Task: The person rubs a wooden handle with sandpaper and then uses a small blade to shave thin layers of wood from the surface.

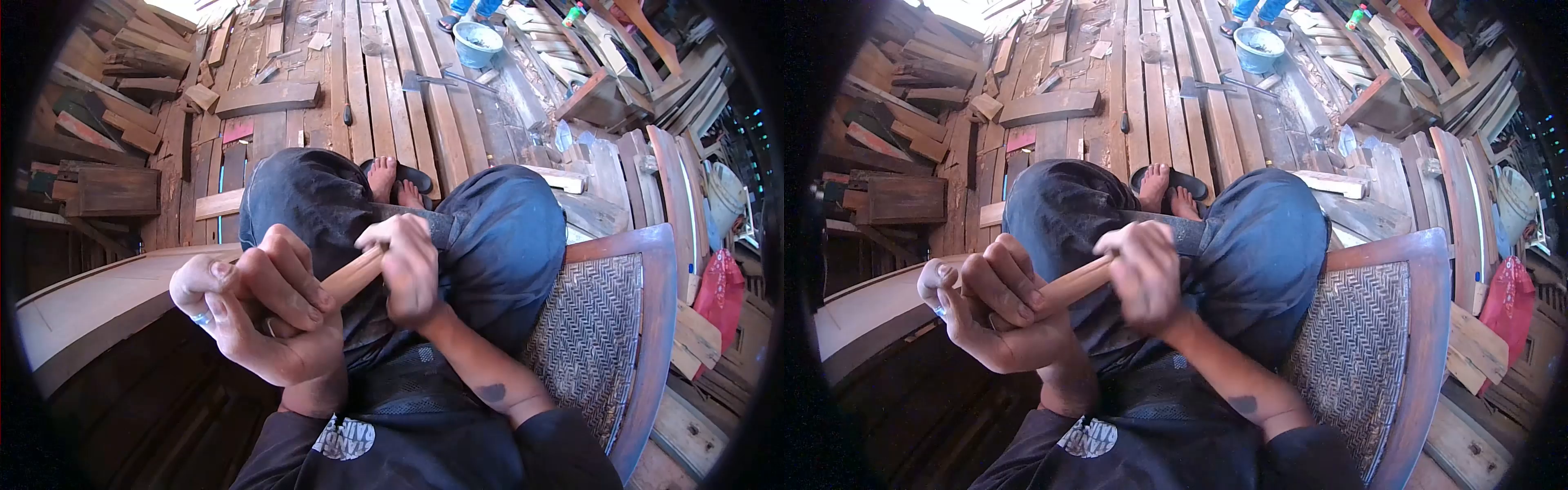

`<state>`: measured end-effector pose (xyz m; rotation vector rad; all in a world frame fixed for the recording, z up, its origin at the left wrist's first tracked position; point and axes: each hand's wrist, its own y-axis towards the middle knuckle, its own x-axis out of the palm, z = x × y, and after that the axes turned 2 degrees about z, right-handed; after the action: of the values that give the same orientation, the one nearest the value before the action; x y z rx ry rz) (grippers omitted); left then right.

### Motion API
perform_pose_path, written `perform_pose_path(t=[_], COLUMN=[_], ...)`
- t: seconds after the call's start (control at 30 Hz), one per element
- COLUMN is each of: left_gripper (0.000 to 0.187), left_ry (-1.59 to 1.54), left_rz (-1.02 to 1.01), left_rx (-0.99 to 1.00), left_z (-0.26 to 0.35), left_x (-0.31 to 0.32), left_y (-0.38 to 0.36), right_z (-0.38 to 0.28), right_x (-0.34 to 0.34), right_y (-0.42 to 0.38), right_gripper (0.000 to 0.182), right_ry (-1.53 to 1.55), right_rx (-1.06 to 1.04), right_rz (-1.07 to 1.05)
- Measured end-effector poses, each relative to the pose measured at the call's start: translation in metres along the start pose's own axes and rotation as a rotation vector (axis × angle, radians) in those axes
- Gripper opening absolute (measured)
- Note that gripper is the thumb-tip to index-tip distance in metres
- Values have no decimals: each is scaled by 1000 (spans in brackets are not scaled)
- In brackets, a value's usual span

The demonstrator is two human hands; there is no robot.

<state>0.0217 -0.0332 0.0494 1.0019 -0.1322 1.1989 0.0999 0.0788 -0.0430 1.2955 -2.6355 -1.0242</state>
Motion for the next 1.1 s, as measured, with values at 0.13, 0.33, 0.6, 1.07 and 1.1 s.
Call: perform_pose_path(t=[0.13,0.33,0.6,1.07,1.1], left_gripper=[22,25,28,28,29], left_ry=[9,42,3,-23,-11], left_rz=[42,66,74,44,27], left_rx=[29,26,5,-15,-8], left_z=[-3,-6,-6,-8,-8], left_x=[9,8,17,2,1], left_y=[-5,4,2,8,9], right_z=[-27,-12,-57,-18,-16], right_x=[2,10,14,6,0], right_y=[8,6,27,21,20], right_gripper=[31,39,38,30,39], right_ry=[28,-55,48,154,211], right_rx=[47,-116,-127,139,177], right_rz=[-10,88,51,15,-13])
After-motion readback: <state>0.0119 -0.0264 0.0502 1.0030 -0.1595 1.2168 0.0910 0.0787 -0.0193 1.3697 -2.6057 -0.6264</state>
